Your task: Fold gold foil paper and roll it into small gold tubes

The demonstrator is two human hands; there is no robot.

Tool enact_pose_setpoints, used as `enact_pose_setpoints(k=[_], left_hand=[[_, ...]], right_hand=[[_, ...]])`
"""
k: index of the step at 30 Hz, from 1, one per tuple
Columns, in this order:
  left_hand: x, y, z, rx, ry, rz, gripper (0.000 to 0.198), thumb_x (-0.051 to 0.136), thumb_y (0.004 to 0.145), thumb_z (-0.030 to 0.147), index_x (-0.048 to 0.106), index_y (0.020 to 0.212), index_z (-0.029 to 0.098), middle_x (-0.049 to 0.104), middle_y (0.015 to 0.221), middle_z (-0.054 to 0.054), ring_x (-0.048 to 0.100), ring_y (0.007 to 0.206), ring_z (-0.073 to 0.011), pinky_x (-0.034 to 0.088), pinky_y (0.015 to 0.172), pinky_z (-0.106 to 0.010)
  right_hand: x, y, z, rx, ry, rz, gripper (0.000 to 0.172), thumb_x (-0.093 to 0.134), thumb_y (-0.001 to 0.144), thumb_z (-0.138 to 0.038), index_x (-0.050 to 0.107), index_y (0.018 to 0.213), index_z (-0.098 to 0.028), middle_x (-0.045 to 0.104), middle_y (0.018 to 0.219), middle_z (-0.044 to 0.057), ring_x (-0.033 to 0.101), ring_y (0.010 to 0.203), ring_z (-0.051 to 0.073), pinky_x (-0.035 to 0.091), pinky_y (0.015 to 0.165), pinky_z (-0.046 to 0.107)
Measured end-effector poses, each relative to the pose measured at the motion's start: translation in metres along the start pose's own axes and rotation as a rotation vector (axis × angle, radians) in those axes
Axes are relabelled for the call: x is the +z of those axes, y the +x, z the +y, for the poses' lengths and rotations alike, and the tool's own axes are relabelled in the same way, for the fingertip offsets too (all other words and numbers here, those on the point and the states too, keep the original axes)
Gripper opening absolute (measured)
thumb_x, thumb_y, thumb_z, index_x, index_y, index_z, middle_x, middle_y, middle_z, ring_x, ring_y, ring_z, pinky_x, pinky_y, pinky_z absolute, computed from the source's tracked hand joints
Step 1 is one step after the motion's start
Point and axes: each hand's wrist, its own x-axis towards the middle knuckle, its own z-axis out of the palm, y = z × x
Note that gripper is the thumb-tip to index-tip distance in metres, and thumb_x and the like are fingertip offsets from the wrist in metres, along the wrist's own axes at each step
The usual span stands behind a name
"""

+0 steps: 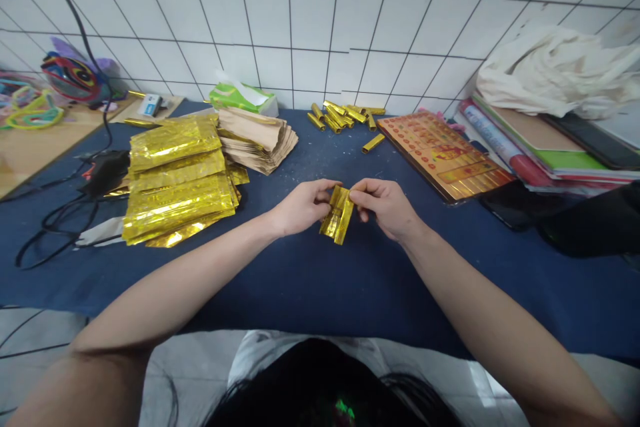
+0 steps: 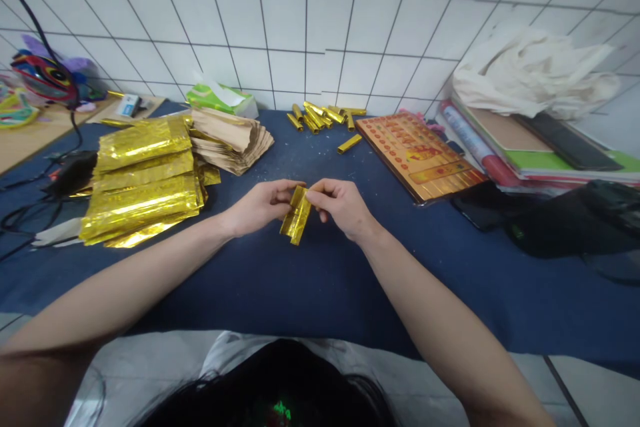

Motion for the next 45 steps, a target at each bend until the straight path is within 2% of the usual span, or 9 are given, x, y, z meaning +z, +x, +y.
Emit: enact_pose_setpoints(k=[4,7,11,17,22,31,36,41,45], left_hand=[[0.0,0.001,0.0,0.007,-0.089,0.045,0.034,0.046,0.073,0.008,0.061,0.103,0.01,0.068,0.079,-0.004,0.059,0.065,-0.0097,0.043,0.06,-0.02],[0.004,0.0,-0.001,0.029,-0.046,0.108,0.023,0.048,0.077,0.014,0.065,0.092,0.01,0.067,0.078,-0.003,0.059,0.067,-0.0098,0.045,0.065,-0.022],[0.009,-0.001,-0.003,0.028,0.034,0.172,0.017,0.052,0.077,0.02,0.063,0.084,0.01,0.067,0.074,-0.003,0.059,0.063,-0.0099,0.045,0.062,-0.022],[0.012,-0.007,-0.006,0.128,0.424,0.302,0.018,0.052,0.078,0.025,0.065,0.086,0.015,0.067,0.073,-0.002,0.059,0.064,-0.0118,0.043,0.058,-0.021],[0.013,-0.012,-0.002,0.195,0.669,0.29,0.023,0.045,0.079,0.018,0.065,0.091,0.018,0.068,0.075,-0.001,0.059,0.063,-0.0113,0.041,0.059,-0.021],[0.015,-0.013,-0.001,0.224,0.745,0.264,0.027,0.042,0.079,0.013,0.064,0.093,0.02,0.068,0.083,-0.001,0.061,0.069,-0.0131,0.042,0.064,-0.022],[0.017,-0.013,-0.003,0.244,0.8,0.257,0.03,0.041,0.079,0.012,0.062,0.099,0.02,0.068,0.09,-0.003,0.062,0.076,-0.0146,0.043,0.066,-0.023],[0.015,-0.011,-0.007,0.202,0.795,0.301,0.026,0.043,0.079,0.014,0.063,0.096,0.02,0.069,0.086,-0.003,0.063,0.071,-0.0144,0.043,0.064,-0.023],[0.012,-0.01,-0.007,0.178,0.746,0.346,0.022,0.046,0.08,0.017,0.063,0.094,0.019,0.07,0.081,-0.002,0.063,0.069,-0.0141,0.043,0.063,-0.023]], right_hand=[[-0.002,0.001,0.0,0.013,0.068,0.022,0.017,0.067,0.069,-0.03,0.06,0.065,-0.016,0.052,0.053,-0.005,0.043,0.04,0.004,0.035,0.038,0.018],[-0.002,0.001,0.001,0.011,0.07,-0.003,0.017,0.067,0.07,-0.03,0.059,0.067,-0.016,0.052,0.053,-0.005,0.044,0.04,0.004,0.036,0.038,0.018],[0.002,0.001,0.0,0.016,0.065,-0.013,0.02,0.07,0.066,-0.03,0.057,0.07,-0.016,0.051,0.054,-0.006,0.044,0.041,0.005,0.037,0.038,0.018],[0.006,0.0,0.0,-0.012,-0.016,-0.033,0.02,0.07,0.066,-0.027,0.053,0.07,-0.017,0.051,0.054,-0.006,0.046,0.042,0.005,0.038,0.039,0.018],[0.007,-0.001,0.002,-0.017,-0.152,-0.014,0.016,0.063,0.071,-0.027,0.051,0.071,-0.017,0.051,0.054,-0.007,0.048,0.04,0.006,0.039,0.04,0.02],[0.009,-0.002,0.007,-0.016,-0.392,0.124,0.006,0.054,0.073,-0.021,0.051,0.078,-0.018,0.054,0.057,-0.005,0.049,0.042,0.008,0.039,0.041,0.021],[0.009,-0.004,0.011,-0.043,-0.528,0.145,0.01,0.053,0.076,-0.027,0.057,0.077,-0.018,0.058,0.062,-0.001,0.05,0.047,0.009,0.039,0.044,0.022],[0.01,-0.003,0.008,0.002,-0.425,0.1,0.015,0.057,0.075,-0.031,0.054,0.07,-0.017,0.052,0.053,-0.004,0.046,0.039,0.007,0.035,0.039,0.021],[0.011,-0.001,0.004,0.04,-0.234,0.025,0.015,0.057,0.074,-0.03,0.054,0.074,-0.016,0.054,0.055,-0.004,0.052,0.04,0.008,0.04,0.041,0.022]])
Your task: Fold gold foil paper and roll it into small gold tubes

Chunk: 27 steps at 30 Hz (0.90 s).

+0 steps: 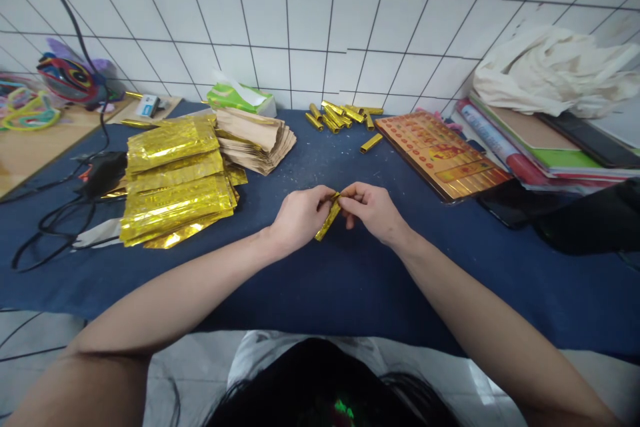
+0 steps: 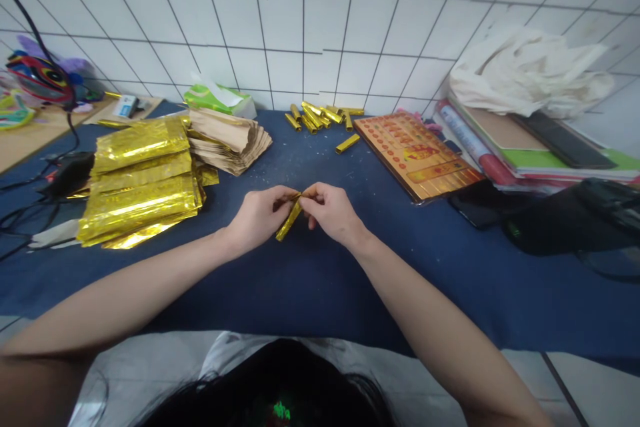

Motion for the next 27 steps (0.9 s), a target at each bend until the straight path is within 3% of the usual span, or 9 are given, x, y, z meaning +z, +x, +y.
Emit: enact_pose_setpoints(k=[4,9,20,27], left_hand=[[-0.0028,0.001,0.0015,-0.048,-0.022,0.019,0.013,0.048,0.078,0.018,0.062,0.08,0.018,0.068,0.072,-0.001,0.06,0.062,-0.0122,0.04,0.056,-0.021],[-0.0037,0.0011,0.0041,-0.075,0.021,0.021,0.01,0.051,0.075,0.017,0.06,0.072,0.017,0.065,0.065,0.0,0.057,0.056,-0.0112,0.037,0.053,-0.02],[-0.0003,-0.0031,0.0049,0.054,0.028,0.0,0.023,0.045,0.078,0.012,0.064,0.09,0.018,0.068,0.077,-0.001,0.062,0.066,-0.0128,0.042,0.061,-0.022],[0.0025,-0.0047,0.0048,0.114,-0.007,0.016,0.027,0.045,0.079,0.012,0.063,0.098,0.017,0.069,0.087,-0.003,0.063,0.074,-0.0142,0.047,0.068,-0.024]], right_hand=[[-0.0014,0.0011,-0.0025,-0.011,0.148,-0.044,0.017,0.061,0.071,-0.028,0.052,0.077,-0.016,0.058,0.057,-0.003,0.056,0.042,0.01,0.045,0.045,0.024],[-0.0021,0.0014,-0.0012,-0.02,0.118,-0.08,0.019,0.064,0.07,-0.029,0.05,0.074,-0.017,0.057,0.054,-0.005,0.056,0.041,0.01,0.044,0.044,0.023],[-0.0005,0.0008,0.0013,0.018,0.007,-0.011,0.017,0.062,0.072,-0.028,0.048,0.074,-0.018,0.055,0.052,-0.005,0.053,0.038,0.009,0.041,0.039,0.021],[-0.0002,0.001,0.0056,0.052,-0.087,0.036,0.009,0.055,0.074,-0.024,0.055,0.07,-0.016,0.055,0.052,-0.003,0.051,0.036,0.008,0.039,0.035,0.019]])
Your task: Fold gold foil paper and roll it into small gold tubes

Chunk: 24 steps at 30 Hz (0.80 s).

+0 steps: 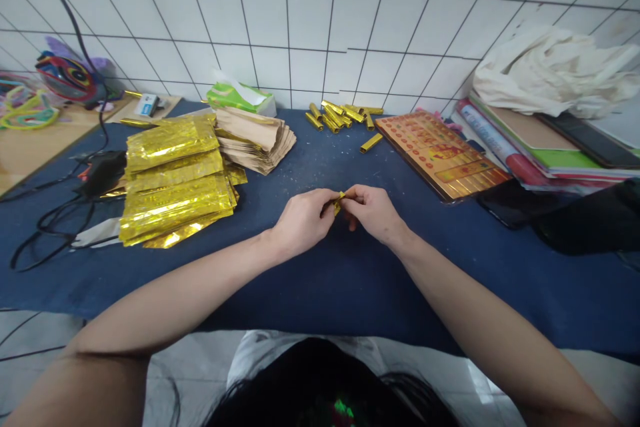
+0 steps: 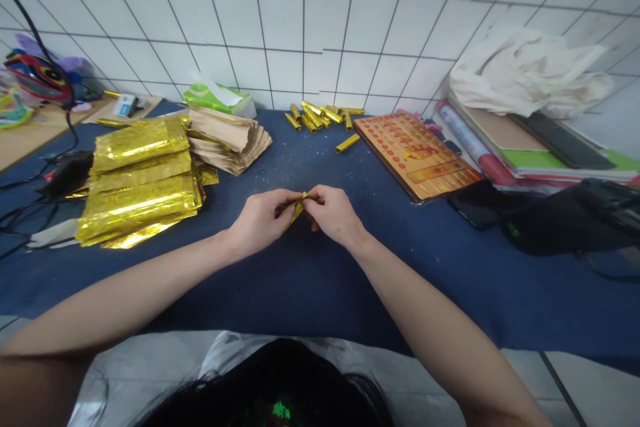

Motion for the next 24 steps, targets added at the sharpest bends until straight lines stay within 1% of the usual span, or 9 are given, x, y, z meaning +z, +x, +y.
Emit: enact_pose_setpoints(k=[4,7,10,13,15,17,19,21,24], left_hand=[[0.002,0.0,-0.002,0.021,-0.003,-0.002,0.028,0.046,0.078,0.011,0.063,0.099,0.017,0.069,0.09,-0.004,0.063,0.079,-0.0152,0.048,0.07,-0.025],[0.002,0.0,-0.003,0.029,-0.018,0.002,0.027,0.046,0.078,0.011,0.063,0.098,0.017,0.069,0.092,-0.003,0.064,0.081,-0.0148,0.049,0.072,-0.025],[-0.001,0.002,-0.002,-0.022,-0.089,-0.019,0.027,0.045,0.08,0.015,0.061,0.101,0.017,0.069,0.092,-0.003,0.064,0.079,-0.0137,0.049,0.071,-0.024],[-0.004,0.004,-0.002,-0.091,-0.202,-0.054,0.026,0.047,0.081,0.021,0.06,0.103,0.017,0.069,0.091,-0.002,0.065,0.077,-0.0131,0.05,0.069,-0.023],[-0.006,0.006,-0.004,-0.103,-0.26,-0.092,0.027,0.048,0.08,0.021,0.06,0.103,0.016,0.069,0.092,-0.003,0.065,0.078,-0.013,0.05,0.07,-0.023],[-0.007,0.007,-0.007,-0.095,-0.28,-0.152,0.032,0.049,0.077,0.018,0.058,0.108,0.016,0.069,0.093,-0.003,0.064,0.076,-0.0124,0.05,0.069,-0.023],[-0.008,0.008,-0.008,-0.07,-0.269,-0.218,0.041,0.049,0.074,0.014,0.055,0.114,0.016,0.069,0.094,-0.002,0.064,0.074,-0.0116,0.049,0.068,-0.023],[-0.012,0.008,-0.007,-0.039,-0.236,-0.266,0.045,0.048,0.072,0.012,0.053,0.117,0.017,0.069,0.093,-0.001,0.063,0.073,-0.0112,0.048,0.066,-0.022],[-0.019,0.008,-0.002,0.01,-0.146,-0.325,0.04,0.046,0.072,0.011,0.055,0.11,0.017,0.067,0.084,0.0,0.061,0.069,-0.0113,0.046,0.063,-0.021]], right_hand=[[0.0,0.002,0.003,-0.009,-0.024,0.033,0.008,0.054,0.072,-0.02,0.055,0.065,-0.016,0.052,0.05,-0.004,0.047,0.035,0.006,0.037,0.034,0.018],[0.0,0.003,0.002,0.038,0.032,0.037,0.007,0.054,0.071,-0.02,0.054,0.065,-0.017,0.052,0.049,-0.005,0.046,0.034,0.006,0.035,0.033,0.018],[-0.001,0.003,-0.002,0.1,0.122,0.062,0.009,0.055,0.069,-0.02,0.053,0.062,-0.016,0.052,0.047,-0.005,0.044,0.032,0.005,0.033,0.031,0.018],[-0.005,0.004,-0.005,0.126,0.215,0.081,0.011,0.056,0.068,-0.02,0.052,0.059,-0.016,0.052,0.045,-0.005,0.043,0.03,0.005,0.031,0.031,0.017],[-0.008,0.004,-0.005,0.15,0.261,0.073,0.01,0.055,0.067,-0.019,0.052,0.058,-0.016,0.052,0.044,-0.005,0.042,0.03,0.005,0.031,0.031,0.018],[-0.01,0.005,-0.005,0.177,0.293,0.044,0.009,0.055,0.066,-0.018,0.053,0.057,-0.016,0.052,0.043,-0.005,0.042,0.03,0.005,0.031,0.031,0.017],[-0.012,0.006,-0.005,0.199,0.309,0.012,0.009,0.055,0.065,-0.017,0.053,0.056,-0.016,0.052,0.042,-0.004,0.042,0.03,0.005,0.031,0.03,0.017],[-0.013,0.007,-0.005,0.221,0.312,-0.016,0.009,0.055,0.064,-0.017,0.054,0.055,-0.016,0.052,0.041,-0.004,0.041,0.03,0.005,0.031,0.03,0.017],[-0.014,0.007,-0.007,0.246,0.312,-0.052,0.01,0.055,0.063,-0.016,0.054,0.053,-0.016,0.051,0.039,-0.004,0.04,0.029,0.005,0.031,0.03,0.017]])
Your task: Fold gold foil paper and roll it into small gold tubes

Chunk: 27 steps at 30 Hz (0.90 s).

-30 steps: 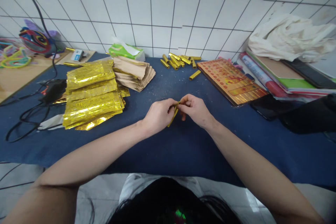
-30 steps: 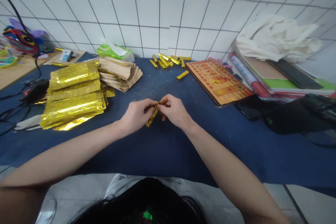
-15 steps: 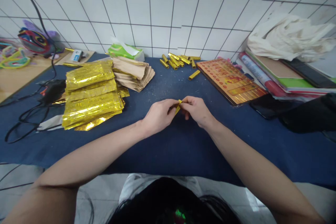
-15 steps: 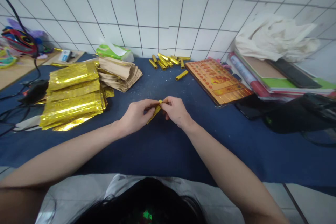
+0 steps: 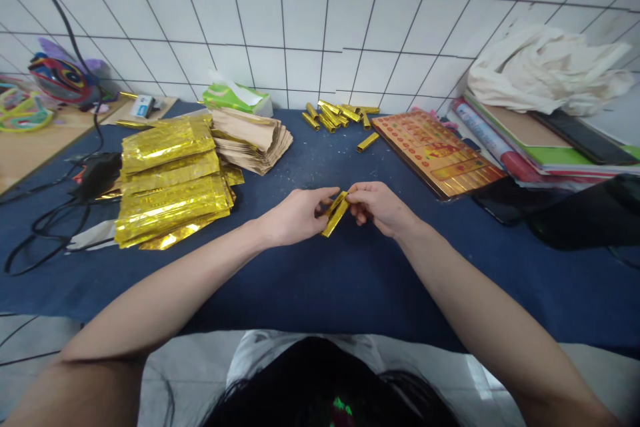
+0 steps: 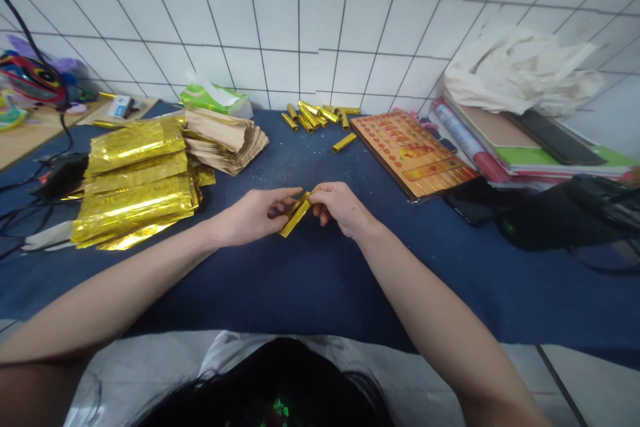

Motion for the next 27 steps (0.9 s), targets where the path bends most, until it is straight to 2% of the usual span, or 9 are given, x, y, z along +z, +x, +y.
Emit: enact_pose_setpoints(k=[4,8,14,21,24,27], left_hand=[[-0.005,-0.002,0.008,0.022,0.123,-0.085,0.038,0.043,0.071,0.007,0.055,0.106,0.017,0.064,0.081,0.0,0.06,0.07,-0.013,0.043,0.061,-0.022],[-0.005,-0.003,0.009,0.017,0.157,-0.1,0.049,0.041,0.071,0.006,0.047,0.118,0.018,0.064,0.089,-0.002,0.062,0.076,-0.0153,0.044,0.066,-0.023],[-0.004,-0.006,0.014,0.076,0.154,-0.127,0.048,0.037,0.073,0.002,0.045,0.118,0.017,0.062,0.101,-0.005,0.061,0.086,-0.0151,0.045,0.072,-0.023],[0.004,-0.008,0.012,0.097,0.161,-0.08,0.059,0.038,0.072,0.001,0.035,0.129,0.015,0.061,0.103,-0.008,0.06,0.089,-0.0166,0.046,0.076,-0.027],[0.009,-0.008,0.01,0.109,0.14,-0.041,0.053,0.038,0.074,0.003,0.038,0.126,0.014,0.061,0.1,-0.007,0.059,0.093,-0.0175,0.046,0.081,-0.03],[0.011,-0.009,0.01,0.111,0.137,-0.029,0.052,0.037,0.073,0.003,0.04,0.124,0.014,0.06,0.098,-0.007,0.058,0.095,-0.0188,0.046,0.083,-0.032]], right_hand=[[0.0,0.0,0.0,0.019,0.007,0.003,0.009,0.055,0.062,-0.016,0.055,0.054,-0.016,0.05,0.038,-0.004,0.04,0.029,0.005,0.03,0.029,0.017],[0.001,0.001,0.002,0.029,0.045,0.019,0.008,0.053,0.062,-0.016,0.055,0.054,-0.016,0.05,0.038,-0.004,0.04,0.029,0.006,0.031,0.029,0.018],[0.003,0.002,0.004,-0.007,0.058,0.062,0.01,0.054,0.064,-0.02,0.053,0.054,-0.016,0.05,0.04,-0.005,0.039,0.028,0.006,0.031,0.029,0.018],[0.01,0.0,0.008,-0.179,-0.063,0.245,0.012,0.056,0.068,-0.024,0.053,0.059,-0.016,0.05,0.044,-0.005,0.042,0.029,0.006,0.029,0.028,0.018],[0.012,-0.001,0.01,-0.242,-0.136,0.316,0.011,0.056,0.069,-0.024,0.053,0.061,-0.017,0.051,0.044,-0.005,0.042,0.029,0.006,0.029,0.028,0.018],[0.013,-0.001,0.01,-0.259,-0.146,0.336,0.013,0.057,0.07,-0.025,0.053,0.061,-0.017,0.051,0.044,-0.005,0.043,0.029,0.006,0.03,0.028,0.018]])
